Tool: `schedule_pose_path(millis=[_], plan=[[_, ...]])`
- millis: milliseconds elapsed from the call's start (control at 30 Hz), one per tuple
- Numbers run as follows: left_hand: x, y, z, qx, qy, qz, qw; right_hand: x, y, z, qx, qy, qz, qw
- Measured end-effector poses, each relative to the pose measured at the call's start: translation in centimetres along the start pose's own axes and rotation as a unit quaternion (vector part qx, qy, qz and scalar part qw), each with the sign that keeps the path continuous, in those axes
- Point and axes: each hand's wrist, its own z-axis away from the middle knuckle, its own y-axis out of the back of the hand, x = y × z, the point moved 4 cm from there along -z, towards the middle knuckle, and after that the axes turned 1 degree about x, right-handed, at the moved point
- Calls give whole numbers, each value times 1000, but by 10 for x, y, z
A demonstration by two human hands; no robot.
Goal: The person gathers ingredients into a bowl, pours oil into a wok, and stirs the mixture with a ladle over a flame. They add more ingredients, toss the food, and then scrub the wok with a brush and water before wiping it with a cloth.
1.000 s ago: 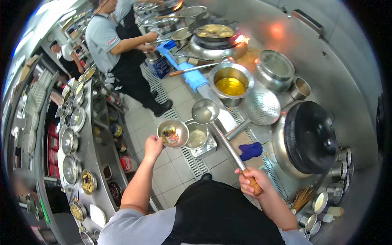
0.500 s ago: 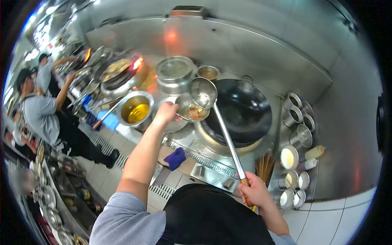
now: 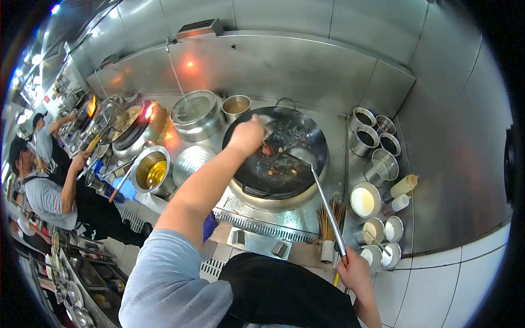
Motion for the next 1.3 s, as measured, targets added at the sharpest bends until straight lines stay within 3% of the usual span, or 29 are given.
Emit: schedule_pose_path(millis=[67, 133, 167, 200, 267, 333, 367, 400, 500, 567, 600, 667, 733, 800, 833, 867, 967, 1033, 1067, 1100, 1133, 1200, 1300], plan=[[5, 9, 7, 12, -10, -1, 1000, 0, -1, -3, 13, 6, 31, 999], [23, -10, 26, -53, -33, 30, 998, -8, -6, -10, 22, 11, 63, 998], [39, -14, 41, -3, -188, -41, 981, -16, -7, -18, 34, 24, 74, 996], [35, -20, 41, -21, -186, -53, 981, -26, -5, -27, 49, 40, 86, 994], [-3, -36, 29, -42, 106, 68, 991, -42, -2, -32, 49, 31, 98, 994], [-27, -35, 32, 5, 79, 41, 996, -48, -9, -35, 36, 16, 103, 994], [-38, -22, 41, 36, 198, 118, 973, -51, -13, -42, 34, 17, 106, 994], [-52, -21, 53, 104, 230, 177, 951, -54, -19, -55, 34, 12, 109, 993], [-77, -21, 88, 165, 259, 217, 927, -66, -41, -89, 21, 1, 139, 990], [-91, -32, 121, 71, 360, 431, 824, -70, -61, -106, 7, 5, 170, 985], [-89, -26, 140, 67, 396, 521, 753, -67, -69, -110, 39, -14, 184, 982], [-94, -42, 171, 80, 396, 589, 700, -79, -78, -107, 61, -13, 202, 977], [-90, -36, 204, 82, 421, 631, 646, -131, -65, -82, 247, 206, 252, 912], [-87, -24, 241, 94, 428, 652, 619, -145, -109, -60, 57, 244, 100, 963], [-84, -16, 262, 106, 434, 665, 599, -149, -143, -51, -136, 198, 20, 971], [-81, -5, 284, 119, 438, 677, 580, -147, -181, -38, -324, 140, -52, 934], [-64, 34, 356, 119, 500, 645, 565, -97, -299, -24, -363, 208, 40, 907], [-53, 52, 412, 121, 542, 627, 547, -62, -337, -26, -365, 80, 170, 912], [-44, 61, 443, 115, 567, 621, 528, 49, -434, -31, -384, 110, 174, 900], [-33, 73, 467, 124, 595, 609, 510, 152, -511, -42, -221, 182, 113, 951], [-23, 82, 494, 148, 623, 582, 500, 199, -587, -18, -54, 248, 32, 967], [4, 98, 545, 100, 681, 532, 492, 116, -542, -26, -117, 310, 3, 943], [48, 133, 600, 148, 768, 443, 438, 70, -538, -35, -219, 371, -24, 902]])
